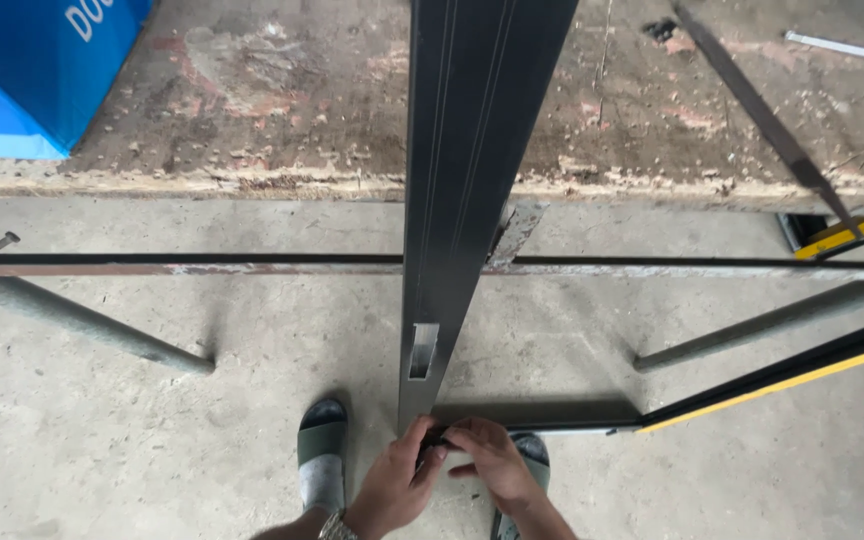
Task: The person installs a lock mechanism into a black door frame. They align the lock body, insert screws, and tighten them by hand to secure the lock in place.
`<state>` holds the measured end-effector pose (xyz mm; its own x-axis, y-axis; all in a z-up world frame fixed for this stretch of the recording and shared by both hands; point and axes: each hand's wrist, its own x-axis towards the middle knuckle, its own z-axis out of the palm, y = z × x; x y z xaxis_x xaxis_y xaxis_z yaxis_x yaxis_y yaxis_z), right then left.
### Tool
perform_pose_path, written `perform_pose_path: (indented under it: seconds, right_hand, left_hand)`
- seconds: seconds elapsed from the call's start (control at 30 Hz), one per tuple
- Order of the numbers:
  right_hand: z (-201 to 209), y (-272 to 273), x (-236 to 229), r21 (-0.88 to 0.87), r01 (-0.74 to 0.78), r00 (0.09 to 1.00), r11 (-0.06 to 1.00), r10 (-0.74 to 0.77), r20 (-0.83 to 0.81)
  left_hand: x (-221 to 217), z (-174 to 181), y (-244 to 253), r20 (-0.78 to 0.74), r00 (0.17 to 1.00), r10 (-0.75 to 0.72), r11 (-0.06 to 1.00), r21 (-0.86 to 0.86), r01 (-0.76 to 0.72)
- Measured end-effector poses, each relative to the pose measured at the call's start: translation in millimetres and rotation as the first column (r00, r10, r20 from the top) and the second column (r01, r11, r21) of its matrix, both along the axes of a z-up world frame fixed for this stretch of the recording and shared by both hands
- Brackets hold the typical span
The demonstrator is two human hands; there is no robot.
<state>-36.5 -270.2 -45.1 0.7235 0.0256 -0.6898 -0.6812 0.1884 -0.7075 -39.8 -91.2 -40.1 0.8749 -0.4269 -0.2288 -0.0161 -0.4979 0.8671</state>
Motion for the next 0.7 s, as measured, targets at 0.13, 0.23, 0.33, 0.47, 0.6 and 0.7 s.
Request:
perform_pose_path:
  seconds: [0.13,0.23,0.33,0.47,0.6,0.7]
  right_hand:
    - [9,3,2,0.089,0.063,0.997,0.994,-0.058,-0.054]
    - [-5,0,2,0.191,0.139,0.989,0.972,-0.126,-0.079]
    - [7,1,1,0.186,0.029,0.999,0.982,-0.023,-0.033]
    - [1,1,-1,0.197,-0.008,1.000,0.980,0.007,0.008]
    - [15,14,-2,-0.060,-0.019,1.000,0.998,0.018,-0.021]
    - [13,20,-2,-0.193,-0.013,1.000,0.981,0.009,-0.022]
  left_hand:
    - [0,0,0,0.036,0.999,0.024,0.996,0.091,-0.027]
    - [2,-7,1,0.255,0.967,-0.013,0.974,0.221,-0.045]
    - [-3,-12,0,0.436,0.900,0.008,0.960,0.250,-0.130]
    - [-2,-16,-1,0.463,0.886,-0.007,0.937,0.312,-0.156]
    - [-4,-24,-2,0.463,0.885,-0.047,0.906,0.393,-0.157]
    - [-5,-31,-3,0.446,0.892,-0.072,0.878,0.452,-0.155]
